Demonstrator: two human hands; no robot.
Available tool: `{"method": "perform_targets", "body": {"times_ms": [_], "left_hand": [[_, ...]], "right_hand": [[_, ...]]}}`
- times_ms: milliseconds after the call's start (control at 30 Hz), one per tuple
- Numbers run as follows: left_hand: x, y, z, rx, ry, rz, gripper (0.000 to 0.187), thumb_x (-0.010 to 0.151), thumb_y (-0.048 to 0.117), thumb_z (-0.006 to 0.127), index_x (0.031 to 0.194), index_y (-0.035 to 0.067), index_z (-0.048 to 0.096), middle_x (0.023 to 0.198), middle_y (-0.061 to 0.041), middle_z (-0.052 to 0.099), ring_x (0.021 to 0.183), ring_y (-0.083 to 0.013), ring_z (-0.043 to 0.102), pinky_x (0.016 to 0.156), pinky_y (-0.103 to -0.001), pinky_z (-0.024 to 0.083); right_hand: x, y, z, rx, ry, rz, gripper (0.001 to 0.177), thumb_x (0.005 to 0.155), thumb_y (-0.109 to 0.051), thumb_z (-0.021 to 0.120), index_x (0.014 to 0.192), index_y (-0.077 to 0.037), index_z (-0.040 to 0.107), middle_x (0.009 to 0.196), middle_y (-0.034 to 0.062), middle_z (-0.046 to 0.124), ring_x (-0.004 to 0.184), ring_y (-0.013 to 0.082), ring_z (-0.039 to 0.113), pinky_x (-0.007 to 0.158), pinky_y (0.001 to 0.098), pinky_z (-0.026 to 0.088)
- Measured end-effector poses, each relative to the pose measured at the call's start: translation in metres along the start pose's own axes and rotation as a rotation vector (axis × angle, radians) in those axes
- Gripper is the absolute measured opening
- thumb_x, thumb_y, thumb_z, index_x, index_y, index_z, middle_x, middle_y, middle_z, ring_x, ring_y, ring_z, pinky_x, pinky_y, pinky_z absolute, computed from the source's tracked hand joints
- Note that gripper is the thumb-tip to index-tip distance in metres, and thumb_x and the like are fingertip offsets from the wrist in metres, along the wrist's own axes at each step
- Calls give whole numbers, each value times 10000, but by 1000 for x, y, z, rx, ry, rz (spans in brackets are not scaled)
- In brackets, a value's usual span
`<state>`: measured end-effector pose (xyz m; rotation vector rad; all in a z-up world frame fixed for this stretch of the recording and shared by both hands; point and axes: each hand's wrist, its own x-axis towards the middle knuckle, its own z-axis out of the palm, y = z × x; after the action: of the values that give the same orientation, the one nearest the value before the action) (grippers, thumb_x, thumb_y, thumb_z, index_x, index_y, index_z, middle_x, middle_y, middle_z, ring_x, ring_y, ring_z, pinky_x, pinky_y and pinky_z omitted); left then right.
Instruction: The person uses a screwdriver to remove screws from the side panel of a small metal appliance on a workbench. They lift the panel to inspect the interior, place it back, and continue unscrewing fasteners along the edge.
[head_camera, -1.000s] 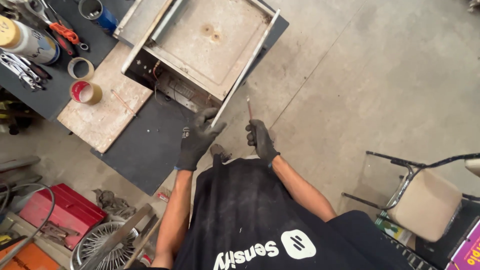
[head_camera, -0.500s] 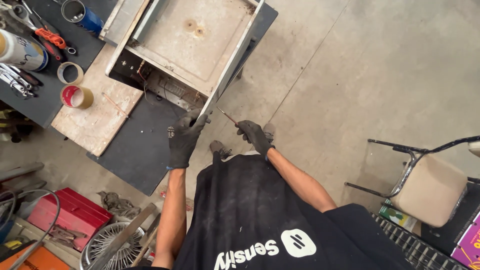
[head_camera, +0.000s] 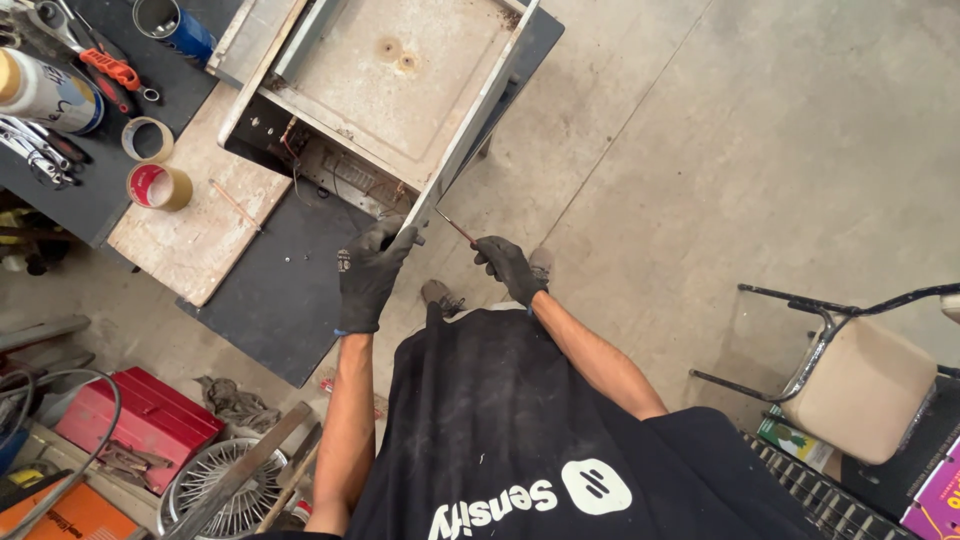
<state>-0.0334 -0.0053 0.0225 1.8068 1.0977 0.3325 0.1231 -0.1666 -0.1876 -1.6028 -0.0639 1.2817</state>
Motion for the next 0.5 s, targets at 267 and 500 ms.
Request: {"method": "perform_targets", "body": {"times_ms": [267, 500], "left_hand": [[3, -3, 1, -69, 8, 5, 195, 930, 301, 766, 1072, 168, 789, 847, -62, 781, 883, -209, 744, 737, -338, 601], [8, -11, 2, -115, -29, -2, 151, 956, 270, 745, 1040, 153, 792, 857, -47, 783, 852, -173, 727, 740, -313, 593]], "right_hand": [[1, 1, -2, 19, -14, -19, 312, 959, -351, 674, 1147, -107, 728, 833, 103, 724, 594, 100, 582, 439, 176, 357], [12, 2, -11, 58, -72, 39, 320, 943, -386, 705, 1160, -151, 722, 849, 87, 723, 573, 86, 545, 428, 164, 333]]}}
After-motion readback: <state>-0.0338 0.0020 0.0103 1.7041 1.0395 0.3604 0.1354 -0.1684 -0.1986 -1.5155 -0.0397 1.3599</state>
